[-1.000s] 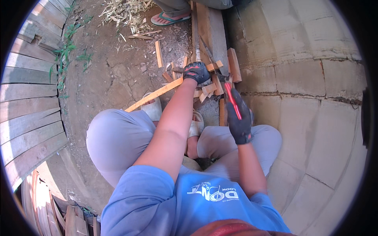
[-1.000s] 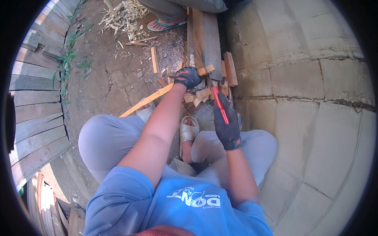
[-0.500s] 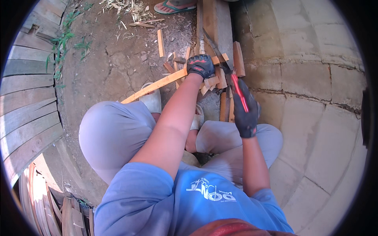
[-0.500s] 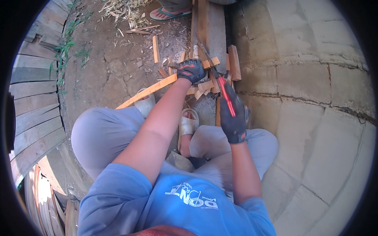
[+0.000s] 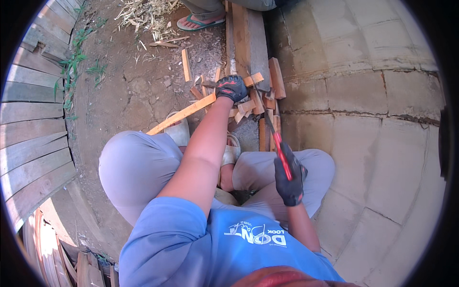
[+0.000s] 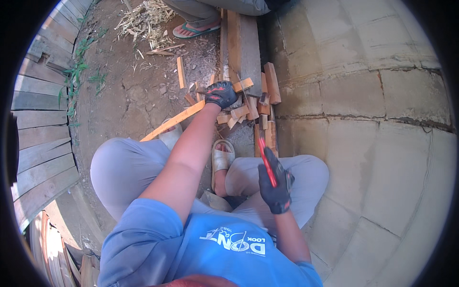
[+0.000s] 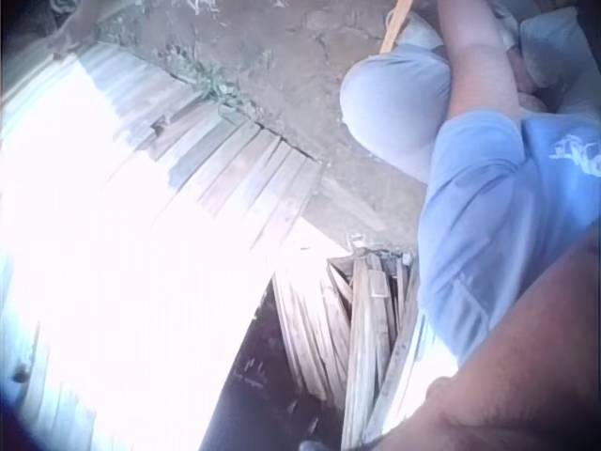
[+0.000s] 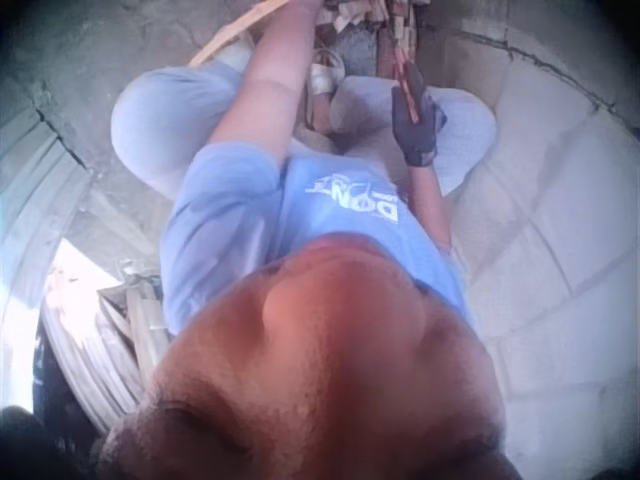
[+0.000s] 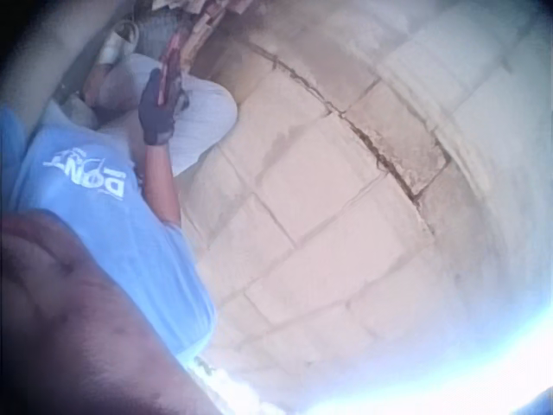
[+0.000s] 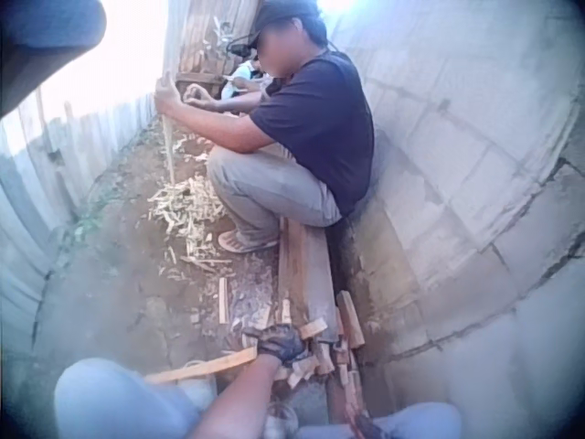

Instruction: The person sits on the ground and uses a hand saw to cut a small wooden stick into smaller pieces. They hold the wood with one hand and saw with the other, creating a pile of cut wood scraps.

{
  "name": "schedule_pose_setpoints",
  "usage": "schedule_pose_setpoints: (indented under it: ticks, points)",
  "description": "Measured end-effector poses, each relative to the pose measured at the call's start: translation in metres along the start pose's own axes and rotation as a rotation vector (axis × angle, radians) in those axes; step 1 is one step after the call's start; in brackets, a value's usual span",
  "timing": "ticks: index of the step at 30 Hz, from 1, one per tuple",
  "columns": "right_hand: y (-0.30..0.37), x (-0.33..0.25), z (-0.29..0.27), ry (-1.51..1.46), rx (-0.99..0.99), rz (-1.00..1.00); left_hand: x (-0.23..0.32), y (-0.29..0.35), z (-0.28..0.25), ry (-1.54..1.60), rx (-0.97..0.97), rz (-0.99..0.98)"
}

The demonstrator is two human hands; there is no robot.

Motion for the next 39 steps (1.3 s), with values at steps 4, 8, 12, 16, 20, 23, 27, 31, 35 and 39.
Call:
schedule_pose_setpoints:
  ticks: [4,8,12,16,20,23,27,31,35,39]
  points:
    - [0.074,-0.003,-0.067,0.005,0.004,0.103,0.004,-0.001,0.001,0.016,0.076,0.028]
    - [0.073,-0.004,-0.08,-0.029,0.019,0.135,0.0,-0.003,-0.002,0.005,0.133,0.041]
    - [0.064,0.007,-0.089,-0.026,0.042,0.073,0.003,-0.007,-0.007,-0.004,0.072,0.025]
    - [0.059,0.005,-0.096,0.013,0.066,0.098,0.004,0.0,-0.006,-0.006,0.016,-0.001]
    - [0.053,0.0,-0.097,0.013,0.117,0.163,0.005,0.001,-0.01,-0.001,0.007,-0.001]
    - [0.048,-0.006,-0.099,-0.082,0.088,0.231,0.001,-0.003,-0.008,0.01,-0.019,-0.006]
    - [0.062,-0.009,-0.083,-0.06,0.02,0.19,-0.006,-0.017,0.003,0.051,-0.099,0.02]
    - [0.065,-0.042,-0.06,0.046,0.023,0.05,0.004,-0.031,0.016,-0.007,-0.285,0.255]
    - [0.071,-0.043,-0.047,0.046,-0.058,0.1,0.014,-0.03,0.027,0.015,-0.429,0.304]
    - [0.066,-0.045,-0.054,0.032,0.027,0.043,0.005,-0.033,0.017,0.088,-0.366,0.197]
Point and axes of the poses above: each hand's wrist, its own y-axis away from the middle knuckle, its own z-axis out of the palm, x = y × z, the point moved 10 cm from there along -y, towards the middle knuckle, and after that the axes turned 1 degree about y, right-handed, at the moved point
